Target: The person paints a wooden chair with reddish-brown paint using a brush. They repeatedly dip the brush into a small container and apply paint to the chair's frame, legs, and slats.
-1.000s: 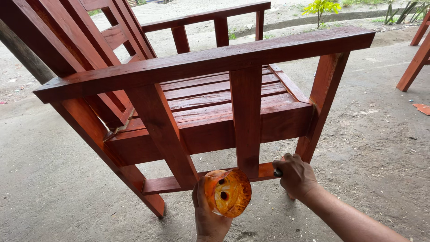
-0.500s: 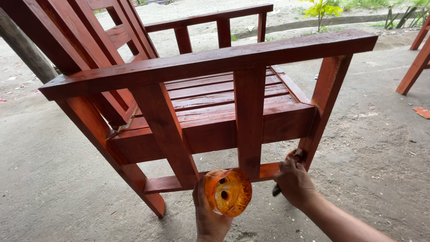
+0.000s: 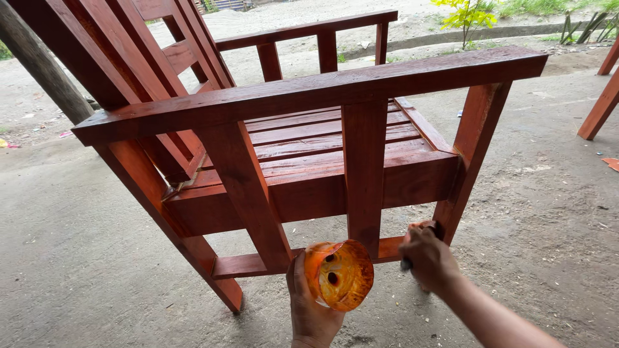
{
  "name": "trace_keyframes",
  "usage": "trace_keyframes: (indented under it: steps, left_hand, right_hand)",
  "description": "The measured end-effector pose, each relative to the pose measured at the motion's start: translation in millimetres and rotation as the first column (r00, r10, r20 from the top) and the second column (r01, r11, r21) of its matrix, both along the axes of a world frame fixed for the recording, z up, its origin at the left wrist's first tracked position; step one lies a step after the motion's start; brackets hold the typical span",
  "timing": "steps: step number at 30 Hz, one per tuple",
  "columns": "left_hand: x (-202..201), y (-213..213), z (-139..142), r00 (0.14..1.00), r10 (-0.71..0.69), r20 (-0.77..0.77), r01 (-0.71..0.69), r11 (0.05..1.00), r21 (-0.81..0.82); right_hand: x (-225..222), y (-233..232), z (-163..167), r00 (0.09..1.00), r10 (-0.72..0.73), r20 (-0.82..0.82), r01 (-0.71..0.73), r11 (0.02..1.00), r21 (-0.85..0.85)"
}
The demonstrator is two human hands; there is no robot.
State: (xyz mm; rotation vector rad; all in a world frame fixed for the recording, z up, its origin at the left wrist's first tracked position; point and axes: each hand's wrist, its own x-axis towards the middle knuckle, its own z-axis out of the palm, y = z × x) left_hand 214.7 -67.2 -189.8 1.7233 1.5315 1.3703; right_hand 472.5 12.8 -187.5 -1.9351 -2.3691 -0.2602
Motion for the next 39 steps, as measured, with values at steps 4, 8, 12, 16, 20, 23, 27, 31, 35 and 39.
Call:
trace_keyframes:
  steps: [4, 8, 12, 16, 20, 23, 27, 31, 35, 39]
  left_hand:
    - [-2, 1, 0, 0.997, -0.022, 0.079, 0.022, 1.0, 0.009]
    - [1, -1, -2, 1.0, 0.001, 0.008, -0.001, 0.999, 0.043]
    - [-2, -2, -2, 1.0, 0.006, 0.011, -0.006, 1.0, 0.011]
    - [-4, -1, -1, 1.0, 0.029, -0.006, -0.029, 0.999, 0.032]
    - [0, -2, -1, 1.0, 0.03, -0.003, -0.029, 0.999, 0.04]
    - [2, -1, 0, 1.0, 0.015, -0.002, -0.015, 1.0, 0.016]
    - [-6, 1, 1, 1.0, 0.023, -0.015, -0.021, 0.995, 0.101]
    - [-12, -1, -1, 0.999, 0.05, -0.016, -0.049, 0.997, 0.06]
    - [-21, -1, -2, 0.998, 0.06, -0.006, -0.06, 0.994, 0.086]
    - [-20, 2, -4, 0.996, 0.088, 0.005, -0.088, 0.995, 0.038]
  right_hand:
    - [22, 8, 11, 0.976, 0.017, -0.218, 0.046, 0.959, 0.28]
    - [29, -10, 4, 0.972, 0.155, -0.179, -0.045, 0.863, 0.503]
    - [13, -6, -8, 0.971, -0.05, -0.234, 0.094, 0.979, 0.181]
    - [17, 12, -2, 0.965, -0.146, -0.217, 0.157, 0.987, 0.035]
    - [27, 10, -7, 0.859, -0.175, -0.48, 0.208, 0.978, 0.015]
    - [31, 0, -20, 0.921, -0.141, -0.364, 0.214, 0.962, 0.17]
    - [44, -8, -27, 0.757, -0.158, -0.634, 0.295, 0.948, 0.117]
    - [53, -10, -18, 0.72, -0.168, -0.673, 0.29, 0.954, 0.072]
    - [66, 2, 11, 0.771, -0.515, -0.373, 0.418, 0.853, -0.314]
    - [84, 8, 34, 0.783, -0.303, -0.544, 0.353, 0.935, -0.012]
